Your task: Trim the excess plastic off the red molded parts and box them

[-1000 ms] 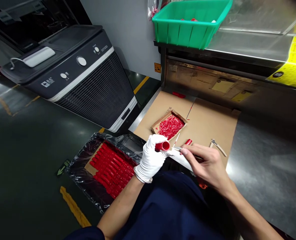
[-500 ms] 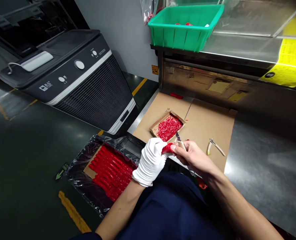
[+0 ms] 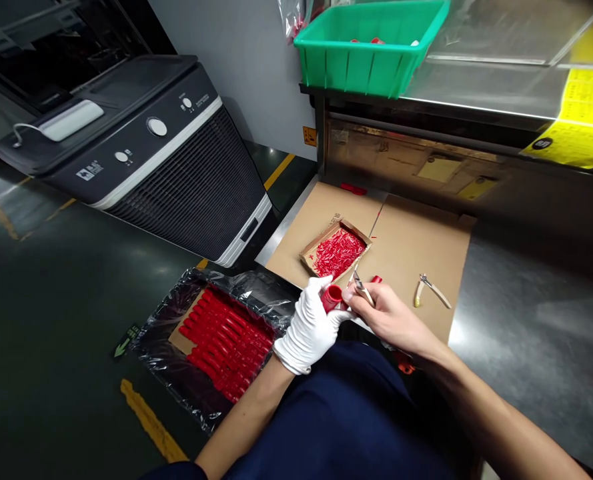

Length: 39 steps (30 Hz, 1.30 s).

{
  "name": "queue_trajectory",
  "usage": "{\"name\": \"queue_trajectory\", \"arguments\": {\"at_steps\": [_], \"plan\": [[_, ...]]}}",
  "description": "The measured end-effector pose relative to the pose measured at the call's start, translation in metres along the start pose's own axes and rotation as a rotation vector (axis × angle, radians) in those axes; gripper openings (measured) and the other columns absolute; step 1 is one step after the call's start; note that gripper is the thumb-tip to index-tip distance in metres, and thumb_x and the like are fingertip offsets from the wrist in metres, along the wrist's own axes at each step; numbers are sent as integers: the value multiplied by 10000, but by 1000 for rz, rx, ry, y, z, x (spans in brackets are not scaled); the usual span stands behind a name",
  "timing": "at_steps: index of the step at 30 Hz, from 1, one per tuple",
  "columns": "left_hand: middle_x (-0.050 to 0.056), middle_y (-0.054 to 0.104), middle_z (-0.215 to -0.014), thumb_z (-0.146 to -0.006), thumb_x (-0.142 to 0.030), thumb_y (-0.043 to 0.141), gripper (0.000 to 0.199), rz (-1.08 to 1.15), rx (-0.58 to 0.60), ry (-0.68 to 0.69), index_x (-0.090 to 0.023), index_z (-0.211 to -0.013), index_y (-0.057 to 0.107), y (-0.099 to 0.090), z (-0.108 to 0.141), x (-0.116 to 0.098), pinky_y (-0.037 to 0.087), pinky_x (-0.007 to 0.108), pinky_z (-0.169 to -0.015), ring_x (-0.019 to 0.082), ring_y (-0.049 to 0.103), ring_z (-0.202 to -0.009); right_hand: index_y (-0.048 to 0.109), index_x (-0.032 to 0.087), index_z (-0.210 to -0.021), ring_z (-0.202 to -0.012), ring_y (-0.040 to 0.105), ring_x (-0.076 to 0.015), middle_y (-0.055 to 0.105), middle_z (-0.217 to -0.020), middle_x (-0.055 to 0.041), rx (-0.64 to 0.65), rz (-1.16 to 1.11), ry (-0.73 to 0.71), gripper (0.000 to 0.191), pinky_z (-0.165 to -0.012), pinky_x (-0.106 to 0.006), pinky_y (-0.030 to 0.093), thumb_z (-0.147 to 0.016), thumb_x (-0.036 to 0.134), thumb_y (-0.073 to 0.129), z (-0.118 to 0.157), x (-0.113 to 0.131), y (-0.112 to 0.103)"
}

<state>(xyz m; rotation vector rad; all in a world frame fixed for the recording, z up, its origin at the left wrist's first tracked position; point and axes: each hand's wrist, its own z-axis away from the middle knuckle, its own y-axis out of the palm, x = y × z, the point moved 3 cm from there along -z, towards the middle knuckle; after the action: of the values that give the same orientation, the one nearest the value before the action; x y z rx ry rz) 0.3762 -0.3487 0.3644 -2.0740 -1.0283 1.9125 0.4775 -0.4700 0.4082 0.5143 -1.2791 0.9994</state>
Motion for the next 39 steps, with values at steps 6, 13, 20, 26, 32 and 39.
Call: {"name": "queue_trajectory", "arguments": {"at_steps": [6,13,20,26,32,39], "plan": [[70,577,-1031,-915,-207,540,232,135,25,65,-191,-1138,479,-16,-2,-10,476,340,-835,186,578,-906,645,238,-1047,-633,533,-114,648,-777,6,-237,674,-272,256,-605,-263,345,-1006,379,437,19,-4,-30],[60,562,-1010,-923,-193,497,229,141,64,105,-191,-1151,479,-18,-4,-14,462,328,-824,185,568,-897,710,253,-1089,-546,456,-108,596,-671,21,-418,1046,-580,206,-536,-295,251,-940,333,592,31,3,-24],[57,568,-1022,-928,-202,512,240,131,8,126,-191,-1164,470,-15,-3,-12,470,314,-818,168,569,-879,719,258,-1073,-555,501,-94,650,-727,26,-443,1084,-557,202,-533,-300,245,-946,342,586,30,5,-20],[91,588,-1103,-916,-204,559,312,72,-80,109,-189,-1214,464,-12,-2,-9,489,345,-883,192,593,-972,722,256,-1068,-561,550,-85,667,-739,34,-441,1000,-529,191,-526,-280,285,-937,323,601,29,2,-17],[92,591,-1111,-921,-217,579,306,48,-150,112,-187,-1204,470,-13,-4,-11,508,343,-888,185,604,-992,732,251,-1058,-579,591,-78,698,-776,16,-456,908,-512,182,-518,-264,307,-937,298,604,28,0,-12],[89,608,-1077,-899,-213,616,311,13,-233,115,-191,-1184,493,-12,-4,-8,526,351,-859,195,621,-974,735,251,-1025,-567,583,-89,682,-733,8,-463,851,-450,179,-526,-255,337,-945,308,586,27,-8,-4]]}}
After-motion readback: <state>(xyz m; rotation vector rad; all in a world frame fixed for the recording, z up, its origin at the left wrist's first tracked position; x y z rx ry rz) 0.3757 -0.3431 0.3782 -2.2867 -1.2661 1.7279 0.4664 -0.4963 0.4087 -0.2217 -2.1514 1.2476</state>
